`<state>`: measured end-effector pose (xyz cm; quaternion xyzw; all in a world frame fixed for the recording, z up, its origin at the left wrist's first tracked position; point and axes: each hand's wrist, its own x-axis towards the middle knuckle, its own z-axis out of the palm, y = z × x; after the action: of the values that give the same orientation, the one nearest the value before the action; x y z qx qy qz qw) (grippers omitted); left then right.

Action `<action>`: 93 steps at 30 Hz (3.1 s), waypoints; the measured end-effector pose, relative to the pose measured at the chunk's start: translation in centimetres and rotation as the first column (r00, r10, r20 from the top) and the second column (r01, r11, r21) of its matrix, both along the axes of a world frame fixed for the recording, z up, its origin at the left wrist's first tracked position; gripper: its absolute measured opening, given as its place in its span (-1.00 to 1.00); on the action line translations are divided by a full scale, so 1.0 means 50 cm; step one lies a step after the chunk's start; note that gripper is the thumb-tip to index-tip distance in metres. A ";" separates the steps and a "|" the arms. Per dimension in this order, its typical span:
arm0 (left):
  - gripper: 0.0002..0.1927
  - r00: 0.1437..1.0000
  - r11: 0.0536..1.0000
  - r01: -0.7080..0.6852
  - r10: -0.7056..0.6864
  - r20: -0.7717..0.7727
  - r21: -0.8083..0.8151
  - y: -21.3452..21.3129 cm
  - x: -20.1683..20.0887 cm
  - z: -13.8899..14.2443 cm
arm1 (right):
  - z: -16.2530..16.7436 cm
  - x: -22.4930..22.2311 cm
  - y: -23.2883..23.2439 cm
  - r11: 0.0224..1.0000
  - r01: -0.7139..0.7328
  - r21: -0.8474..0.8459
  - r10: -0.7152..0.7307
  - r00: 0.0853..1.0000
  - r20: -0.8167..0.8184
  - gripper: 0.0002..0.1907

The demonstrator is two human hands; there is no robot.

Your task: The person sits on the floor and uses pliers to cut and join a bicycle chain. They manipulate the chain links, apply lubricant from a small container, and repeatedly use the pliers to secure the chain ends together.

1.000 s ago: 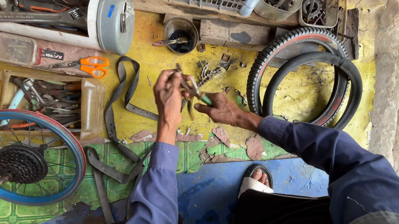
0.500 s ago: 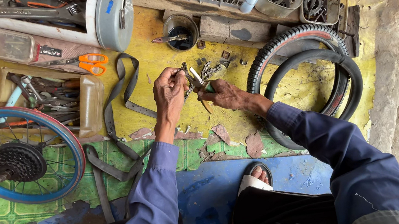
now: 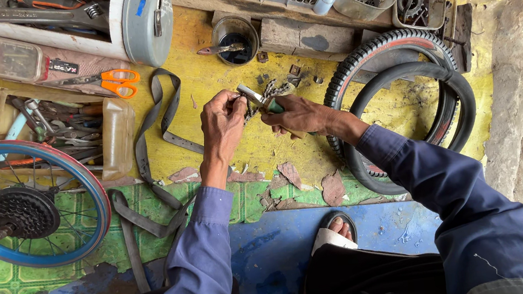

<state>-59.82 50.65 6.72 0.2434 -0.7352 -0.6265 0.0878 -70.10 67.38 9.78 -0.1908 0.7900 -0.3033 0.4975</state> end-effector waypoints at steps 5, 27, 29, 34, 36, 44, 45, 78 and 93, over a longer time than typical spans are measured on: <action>-0.66 0.999 0.999 0.027 -0.026 -0.021 0.036 -0.003 0.003 -0.025 | -0.016 0.003 0.008 0.999 0.014 0.045 -0.016 0.999 0.042 -0.57; -0.51 0.989 0.942 -0.066 0.017 0.150 0.330 -0.003 0.009 -0.088 | -0.165 0.044 0.040 0.872 -0.463 0.157 0.376 0.430 -0.821 -0.71; -0.52 0.989 0.931 -0.075 0.023 0.149 0.358 0.002 0.013 -0.089 | -0.182 0.053 0.047 0.925 -0.372 0.083 0.262 0.464 -0.846 -0.75; -0.56 0.986 0.962 -0.001 -0.044 0.159 0.272 0.004 0.016 -0.079 | -0.190 0.040 0.044 0.973 -0.215 0.089 0.211 0.655 -0.725 -0.79; -0.60 0.994 0.898 0.094 -0.111 0.016 0.430 0.000 0.020 -0.072 | -0.179 0.024 0.042 0.979 -0.194 0.064 0.185 0.703 -0.687 -0.85; -0.69 0.985 0.927 0.172 -0.162 -0.059 0.334 -0.004 0.014 -0.051 | -0.100 0.031 0.040 0.989 -0.146 -0.024 0.094 0.743 -0.662 -0.90; -0.67 0.980 0.929 0.198 -0.183 -0.076 0.312 -0.004 0.015 -0.052 | -0.089 0.037 0.038 0.988 -0.145 -0.050 0.077 0.751 -0.656 -0.89; -0.65 0.934 0.905 0.344 -0.304 -0.185 0.251 -0.037 0.012 -0.026 | -0.030 0.043 0.010 0.991 -0.109 0.071 0.129 0.899 -0.418 -0.71; -0.67 0.937 0.873 0.332 -0.264 -0.228 0.358 -0.032 0.010 -0.037 | -0.019 0.015 0.023 0.978 -0.198 0.060 0.207 0.926 -0.315 -0.58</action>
<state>-59.33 49.07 4.86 0.0844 -0.6136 -0.7851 0.0026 -69.34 68.52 8.83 -0.3110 0.8403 -0.2047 0.3940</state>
